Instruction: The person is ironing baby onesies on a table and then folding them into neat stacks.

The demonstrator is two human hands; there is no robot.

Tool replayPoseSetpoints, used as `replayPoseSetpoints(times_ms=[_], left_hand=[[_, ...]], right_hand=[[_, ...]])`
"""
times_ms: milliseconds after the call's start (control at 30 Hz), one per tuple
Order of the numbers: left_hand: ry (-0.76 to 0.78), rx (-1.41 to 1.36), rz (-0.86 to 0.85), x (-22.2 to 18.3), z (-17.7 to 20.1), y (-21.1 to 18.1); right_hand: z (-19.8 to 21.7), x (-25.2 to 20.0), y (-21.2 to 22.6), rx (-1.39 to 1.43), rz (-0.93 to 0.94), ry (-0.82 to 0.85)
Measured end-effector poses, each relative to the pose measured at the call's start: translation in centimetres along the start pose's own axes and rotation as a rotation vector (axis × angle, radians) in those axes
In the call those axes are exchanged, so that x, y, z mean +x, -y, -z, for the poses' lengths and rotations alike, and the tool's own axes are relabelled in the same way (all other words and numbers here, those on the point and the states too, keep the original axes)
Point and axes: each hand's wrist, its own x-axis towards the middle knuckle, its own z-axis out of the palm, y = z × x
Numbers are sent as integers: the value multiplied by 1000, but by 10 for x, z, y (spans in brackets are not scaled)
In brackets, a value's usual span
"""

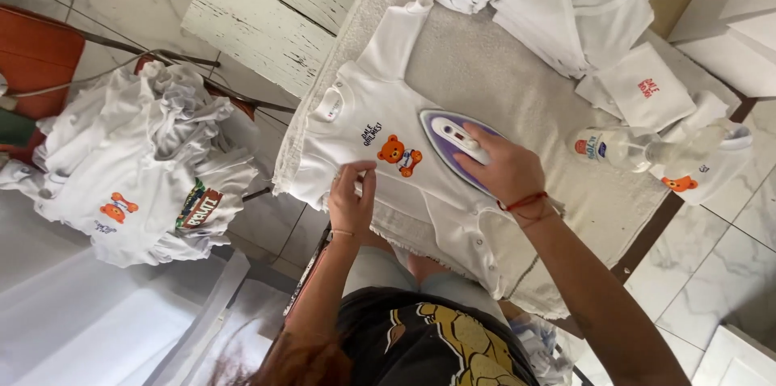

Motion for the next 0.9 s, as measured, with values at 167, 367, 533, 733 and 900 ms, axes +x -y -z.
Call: replayPoseSetpoints(times_ms=[167, 367, 533, 733, 900], left_hand=[[-157, 144, -156, 85, -7, 3], [18, 495, 273, 155, -37, 43], [415, 588, 403, 176, -34, 30], [425, 451, 325, 170, -24, 12], [476, -4, 227, 136, -19, -11]], right_hand=[[-24, 67, 50, 106, -22, 43], [-17, 87, 65, 199, -23, 189], [31, 18, 19, 139, -319, 335], [87, -80, -50, -96, -796, 511], [92, -113, -80, -22, -906, 372]])
